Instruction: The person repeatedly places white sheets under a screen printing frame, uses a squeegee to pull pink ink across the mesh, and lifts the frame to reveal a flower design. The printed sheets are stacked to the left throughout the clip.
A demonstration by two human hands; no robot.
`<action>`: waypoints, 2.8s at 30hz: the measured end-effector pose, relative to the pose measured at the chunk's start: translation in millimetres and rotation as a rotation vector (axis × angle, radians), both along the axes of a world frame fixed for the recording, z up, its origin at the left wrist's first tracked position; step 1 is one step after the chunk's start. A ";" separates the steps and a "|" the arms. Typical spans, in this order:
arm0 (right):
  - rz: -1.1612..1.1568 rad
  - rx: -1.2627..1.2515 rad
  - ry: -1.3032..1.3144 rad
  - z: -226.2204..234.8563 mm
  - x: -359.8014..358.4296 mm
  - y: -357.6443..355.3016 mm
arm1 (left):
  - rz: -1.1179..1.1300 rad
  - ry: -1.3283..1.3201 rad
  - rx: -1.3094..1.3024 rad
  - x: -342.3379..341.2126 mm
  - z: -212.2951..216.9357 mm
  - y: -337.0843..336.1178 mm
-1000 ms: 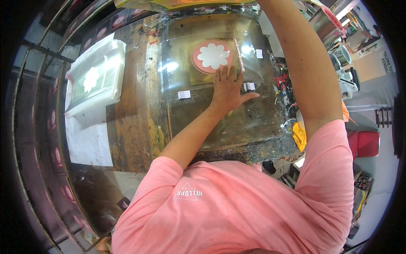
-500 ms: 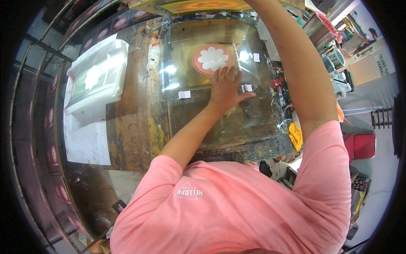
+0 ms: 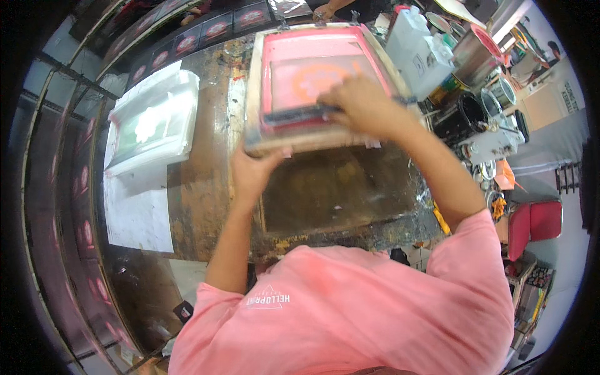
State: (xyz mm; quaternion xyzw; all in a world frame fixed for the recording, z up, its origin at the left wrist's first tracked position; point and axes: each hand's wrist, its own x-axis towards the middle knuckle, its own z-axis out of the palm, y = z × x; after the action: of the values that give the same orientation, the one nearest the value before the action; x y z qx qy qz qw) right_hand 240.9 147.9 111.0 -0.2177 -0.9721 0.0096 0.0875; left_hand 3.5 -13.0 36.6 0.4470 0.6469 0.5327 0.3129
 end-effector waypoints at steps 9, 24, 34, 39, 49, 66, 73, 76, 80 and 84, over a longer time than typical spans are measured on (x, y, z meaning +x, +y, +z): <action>-0.191 -0.020 0.166 -105.5 -60.6 174.8 | 0.174 0.807 -0.198 -4.9 -73.9 -19.5; -0.247 0.224 0.158 -136.2 -59.8 117.9 | 0.133 0.805 -0.189 -6.9 -70.5 -16.2; -0.277 -0.150 0.017 -89.5 -10.8 -64.3 | 0.140 0.803 -0.157 -5.3 -75.3 -19.1; -0.271 -0.116 0.048 -67.6 -12.5 -55.3 | 0.224 0.847 -0.100 -1.4 -70.2 -21.3; -0.272 0.499 0.402 15.8 -29.4 -31.7 | 0.083 -0.184 0.193 1.5 12.3 18.3; -0.309 0.502 0.559 161.5 -69.7 70.6 | 0.084 0.496 0.123 -5.3 14.7 73.6; -0.399 0.361 0.488 156.1 -62.3 62.2 | 0.304 0.442 0.134 -135.1 58.2 50.3; -0.387 0.353 0.518 155.3 -64.2 50.1 | 0.383 0.625 0.059 -238.9 56.1 43.0; -0.410 0.392 0.513 154.0 -68.3 40.2 | 0.468 0.690 0.039 -343.5 55.1 53.7; -0.354 0.324 0.499 147.7 -70.9 46.7 | 0.599 1.045 -0.073 -343.3 47.4 30.3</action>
State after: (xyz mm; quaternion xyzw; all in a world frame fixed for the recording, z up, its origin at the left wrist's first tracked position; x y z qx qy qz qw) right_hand 170.1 194.6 258.7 -0.3571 -0.8568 -0.1073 0.3562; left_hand -339.8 17.3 84.0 0.4367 0.8307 0.2850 -0.1950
